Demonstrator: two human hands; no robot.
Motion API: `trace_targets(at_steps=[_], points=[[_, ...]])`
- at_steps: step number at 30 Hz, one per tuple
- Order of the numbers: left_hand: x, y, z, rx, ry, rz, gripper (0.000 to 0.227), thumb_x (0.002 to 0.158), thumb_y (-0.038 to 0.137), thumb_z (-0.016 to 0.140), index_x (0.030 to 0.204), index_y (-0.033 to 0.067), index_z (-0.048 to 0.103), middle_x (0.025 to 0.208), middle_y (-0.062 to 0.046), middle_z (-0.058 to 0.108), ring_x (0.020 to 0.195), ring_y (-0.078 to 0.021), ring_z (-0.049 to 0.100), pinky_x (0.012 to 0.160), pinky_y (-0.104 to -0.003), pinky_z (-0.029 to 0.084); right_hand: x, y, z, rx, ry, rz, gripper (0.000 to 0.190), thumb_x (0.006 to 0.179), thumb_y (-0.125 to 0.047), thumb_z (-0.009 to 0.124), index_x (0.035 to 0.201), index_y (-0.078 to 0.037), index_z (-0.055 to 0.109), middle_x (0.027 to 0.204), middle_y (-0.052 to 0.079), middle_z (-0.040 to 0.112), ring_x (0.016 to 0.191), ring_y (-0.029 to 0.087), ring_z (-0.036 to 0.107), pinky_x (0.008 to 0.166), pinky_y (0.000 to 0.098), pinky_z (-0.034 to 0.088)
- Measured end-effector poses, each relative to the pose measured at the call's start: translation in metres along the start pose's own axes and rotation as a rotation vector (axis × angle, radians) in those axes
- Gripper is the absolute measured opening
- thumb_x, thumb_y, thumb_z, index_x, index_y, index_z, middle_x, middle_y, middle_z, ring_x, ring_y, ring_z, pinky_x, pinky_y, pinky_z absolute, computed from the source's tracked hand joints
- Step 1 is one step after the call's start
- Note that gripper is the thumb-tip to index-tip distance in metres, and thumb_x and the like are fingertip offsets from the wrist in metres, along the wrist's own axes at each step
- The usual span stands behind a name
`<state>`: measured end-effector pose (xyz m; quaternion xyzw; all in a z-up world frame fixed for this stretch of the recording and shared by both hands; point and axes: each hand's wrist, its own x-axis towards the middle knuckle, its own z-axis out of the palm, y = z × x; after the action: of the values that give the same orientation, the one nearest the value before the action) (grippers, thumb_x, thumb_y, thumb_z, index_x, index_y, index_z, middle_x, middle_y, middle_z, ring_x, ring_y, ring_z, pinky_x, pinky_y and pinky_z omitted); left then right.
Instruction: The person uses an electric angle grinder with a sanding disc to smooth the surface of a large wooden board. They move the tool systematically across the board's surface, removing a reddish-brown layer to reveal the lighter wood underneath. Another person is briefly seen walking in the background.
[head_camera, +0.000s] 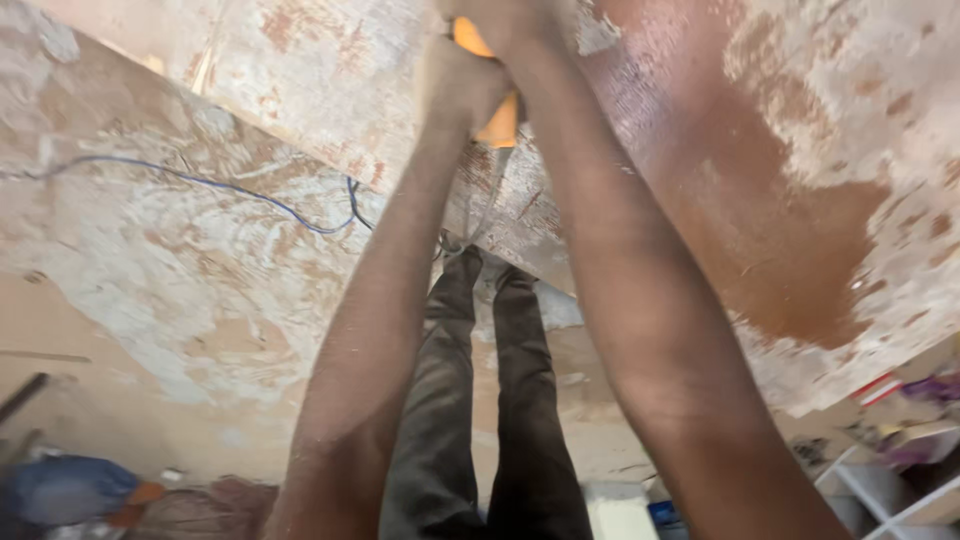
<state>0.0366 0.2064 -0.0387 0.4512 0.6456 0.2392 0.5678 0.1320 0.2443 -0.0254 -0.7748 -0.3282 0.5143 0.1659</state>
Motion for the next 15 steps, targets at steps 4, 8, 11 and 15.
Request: trace_targets(at_steps=[4, 8, 11, 15], points=[[-0.032, 0.004, 0.015, -0.088, -0.146, -0.048, 0.046, 0.062, 0.019, 0.087, 0.100, -0.0008, 0.070, 0.088, -0.011, 0.080, 0.078, -0.0237, 0.080, 0.062, -0.036, 0.066, -0.032, 0.031, -0.013, 0.364, 0.147, -0.103, 0.041, 0.066, -0.021, 0.089, 0.098, -0.007, 0.068, 0.089, 0.007, 0.077, 0.076, 0.017, 0.078, 0.063, 0.0322, 0.064], [-0.088, 0.027, 0.040, 0.312, -0.205, -0.188, 0.057, 0.063, 0.034, 0.087, 0.108, 0.0049, 0.067, 0.091, -0.011, 0.079, 0.082, -0.0242, 0.078, 0.070, -0.038, 0.061, -0.069, 0.081, -0.046, 0.520, 0.135, 0.032, 0.029, 0.069, -0.011, 0.083, 0.094, -0.001, 0.073, 0.088, 0.006, 0.076, 0.076, 0.016, 0.075, 0.065, 0.0319, 0.063], [-0.122, 0.037, 0.056, 0.510, -0.286, -0.197, 0.053, 0.069, 0.033, 0.081, 0.114, 0.0075, 0.069, 0.097, -0.013, 0.077, 0.092, -0.0309, 0.076, 0.079, -0.043, 0.059, -0.101, 0.125, -0.059, 0.639, 0.192, 0.090, 0.026, 0.072, -0.008, 0.084, 0.095, -0.001, 0.075, 0.089, 0.006, 0.076, 0.077, 0.015, 0.074, 0.067, 0.0308, 0.061], [-0.145, 0.028, 0.066, 0.573, -0.369, -0.094, 0.060, 0.063, 0.036, 0.083, 0.112, 0.0042, 0.067, 0.100, -0.016, 0.075, 0.095, -0.0332, 0.074, 0.081, -0.045, 0.058, -0.126, 0.172, -0.063, 0.589, 0.328, 0.220, 0.028, 0.073, -0.006, 0.083, 0.098, -0.002, 0.071, 0.089, 0.005, 0.074, 0.075, 0.015, 0.073, 0.067, 0.0308, 0.061]])
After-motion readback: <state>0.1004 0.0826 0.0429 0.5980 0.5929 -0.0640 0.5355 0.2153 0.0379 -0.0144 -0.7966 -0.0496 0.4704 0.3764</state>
